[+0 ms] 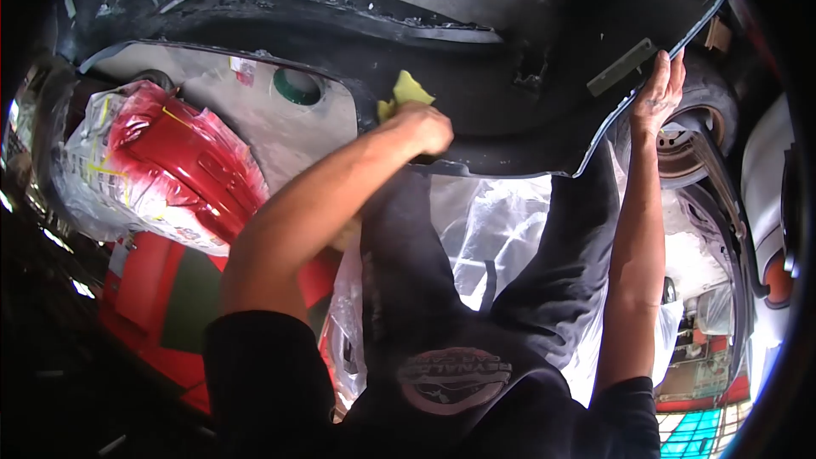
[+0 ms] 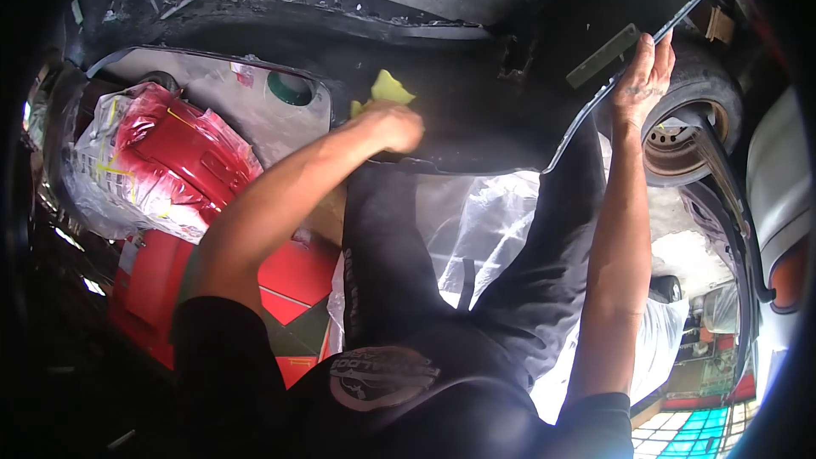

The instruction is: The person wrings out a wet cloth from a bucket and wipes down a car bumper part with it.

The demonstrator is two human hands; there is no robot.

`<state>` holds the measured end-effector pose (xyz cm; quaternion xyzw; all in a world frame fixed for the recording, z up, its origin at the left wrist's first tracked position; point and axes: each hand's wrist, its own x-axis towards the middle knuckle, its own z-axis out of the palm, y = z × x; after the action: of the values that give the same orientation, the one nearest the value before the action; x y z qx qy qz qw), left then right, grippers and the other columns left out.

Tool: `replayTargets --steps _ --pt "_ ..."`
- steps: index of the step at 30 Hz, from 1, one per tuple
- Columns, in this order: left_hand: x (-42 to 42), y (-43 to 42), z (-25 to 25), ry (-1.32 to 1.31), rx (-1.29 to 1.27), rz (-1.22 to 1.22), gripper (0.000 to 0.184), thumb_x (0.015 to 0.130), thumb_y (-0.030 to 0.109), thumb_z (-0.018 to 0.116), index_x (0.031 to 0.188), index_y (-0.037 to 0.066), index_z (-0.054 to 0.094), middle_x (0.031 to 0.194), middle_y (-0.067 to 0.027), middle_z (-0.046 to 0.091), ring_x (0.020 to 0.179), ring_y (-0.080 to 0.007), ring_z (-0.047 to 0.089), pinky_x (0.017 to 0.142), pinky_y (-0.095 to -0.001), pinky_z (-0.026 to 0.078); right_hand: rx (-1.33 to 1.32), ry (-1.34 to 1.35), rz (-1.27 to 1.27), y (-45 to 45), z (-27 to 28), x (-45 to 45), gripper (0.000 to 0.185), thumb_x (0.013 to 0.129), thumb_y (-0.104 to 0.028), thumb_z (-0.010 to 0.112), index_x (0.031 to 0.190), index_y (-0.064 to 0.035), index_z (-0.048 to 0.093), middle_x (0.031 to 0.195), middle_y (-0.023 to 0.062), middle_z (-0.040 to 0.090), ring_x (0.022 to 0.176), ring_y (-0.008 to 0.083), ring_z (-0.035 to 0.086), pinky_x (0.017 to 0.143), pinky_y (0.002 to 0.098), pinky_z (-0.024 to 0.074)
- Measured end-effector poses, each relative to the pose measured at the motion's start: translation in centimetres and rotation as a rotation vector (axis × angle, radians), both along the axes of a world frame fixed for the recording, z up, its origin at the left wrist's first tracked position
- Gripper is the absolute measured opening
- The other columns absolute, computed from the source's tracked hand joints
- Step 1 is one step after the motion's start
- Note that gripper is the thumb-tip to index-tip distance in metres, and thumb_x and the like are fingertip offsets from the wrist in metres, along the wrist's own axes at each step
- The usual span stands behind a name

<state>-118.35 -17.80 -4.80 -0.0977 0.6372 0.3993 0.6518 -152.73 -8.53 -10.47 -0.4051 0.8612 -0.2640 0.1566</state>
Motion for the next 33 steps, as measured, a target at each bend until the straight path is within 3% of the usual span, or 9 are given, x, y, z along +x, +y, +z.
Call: replayTargets --steps 4,11,14,18,21,26,27,30,33 --pt "2.0 -0.7 0.7 0.086 0.036 -0.005 0.024 0.084 0.009 0.059 0.097 0.004 0.078 0.105 -0.0173 0.075 0.102 -0.0323 0.072 0.083 -0.0423 0.057 0.026 -0.116 -0.145 -1.2 1.8 1.3 0.044 0.106 -0.027 0.05 0.139 0.0 0.054 0.121 0.0244 0.062 0.109 0.0363 0.061 0.097 0.0397 0.0455" --pt "4.1 -0.2 5.7 0.339 -0.177 0.901 0.018 0.091 0.01 0.054 0.094 -0.001 0.068 0.09 -0.0256 0.07 0.088 -0.0419 0.07 0.076 -0.0516 0.054 0.192 -0.231 -0.09 0.7 3.0 -0.9 0.055 0.105 -0.034 0.052 0.151 -0.0042 0.043 0.143 0.0233 0.051 0.127 0.035 0.055 0.107 0.0394 0.041" --pt "4.9 -0.2 6.2 0.349 -0.151 1.459 0.016 0.099 0.012 0.053 0.103 -0.001 0.061 0.086 -0.0186 0.068 0.075 -0.031 0.067 0.068 -0.0451 0.051 0.171 -0.019 -0.031 0.3 9.6 2.0 0.059 0.104 -0.033 0.057 0.154 -0.007 0.04 0.151 0.0223 0.044 0.133 0.0345 0.05 0.112 0.0395 0.0383" --pt "4.9 -0.4 10.8 0.763 -0.327 1.739 0.016 0.097 0.007 0.062 0.108 -0.003 0.06 0.086 -0.0132 0.06 0.074 -0.0246 0.061 0.068 -0.0393 0.05 0.033 -0.505 0.04 -1.7 21.0 12.2 0.059 0.104 -0.027 0.058 0.155 -0.0046 0.038 0.154 0.0187 0.043 0.138 0.0281 0.046 0.115 0.0382 0.0343" --pt "6.8 1.4 17.7 0.966 -0.102 1.78 0.037 0.09 0.004 0.062 0.126 -0.001 0.054 0.11 -0.0188 0.059 0.105 -0.0296 0.061 0.088 -0.0402 0.049 0.027 -0.886 0.028 -2.2 28.2 22.6 0.081 0.096 -0.049 0.065 0.157 -0.0059 0.034 0.153 0.017 0.046 0.141 0.0261 0.042 0.117 0.0404 0.0307" --pt "16.1 2.1 24.5 0.869 0.668 2.074 0.075 0.08 -0.009 0.055 0.149 0.006 0.03 0.143 -0.0169 0.04 0.132 -0.0266 0.046 0.1 -0.0338 0.047 0.048 -1.277 -0.313 -0.8 31.2 35.7 0.046 0.095 -0.013 0.066 0.138 0.0001 0.055 0.122 0.0098 0.066 0.106 0.0166 0.064 0.095 0.0295 0.0506" --pt "19.2 2.0 23.5 0.975 0.377 1.989 0.068 0.082 -0.007 0.056 0.146 0.004 0.035 0.139 -0.0176 0.045 0.126 -0.0269 0.052 0.095 -0.0343 0.052 0.06 -1.326 -0.292 -0.8 31.9 37.8 0.043 0.094 -0.013 0.067 0.134 0.0002 0.057 0.118 0.0091 0.067 0.102 0.0159 0.064 0.091 0.0287 0.0516" --pt "31.0 -1.0 26.4 0.375 0.542 2.485 0.043 0.091 0.003 0.059 0.133 -0.001 0.051 0.122 -0.0188 0.06 0.101 -0.027 0.069 0.078 -0.0363 0.062 0.21 -1.299 -0.189 -1.4 35.3 41.6 0.049 0.088 -0.015 0.07 0.133 0.0008 0.058 0.11 0.0096 0.069 0.094 0.0163 0.066 0.085 0.0284 0.0533" --pt "42.5 4.3 22.7 0.327 0.092 2.627 0.032 0.096 0.01 0.058 0.127 0.003 0.056 0.108 -0.0163 0.067 0.087 -0.026 0.073 0.074 -0.0368 0.062 0.303 -1.21 -0.02 -1.2 38.4 42.4 0.055 0.088 -0.027 0.068 0.133 0.0036 0.058 0.104 0.0115 0.07 0.088 0.0177 0.066 0.084 0.0306 0.0534"
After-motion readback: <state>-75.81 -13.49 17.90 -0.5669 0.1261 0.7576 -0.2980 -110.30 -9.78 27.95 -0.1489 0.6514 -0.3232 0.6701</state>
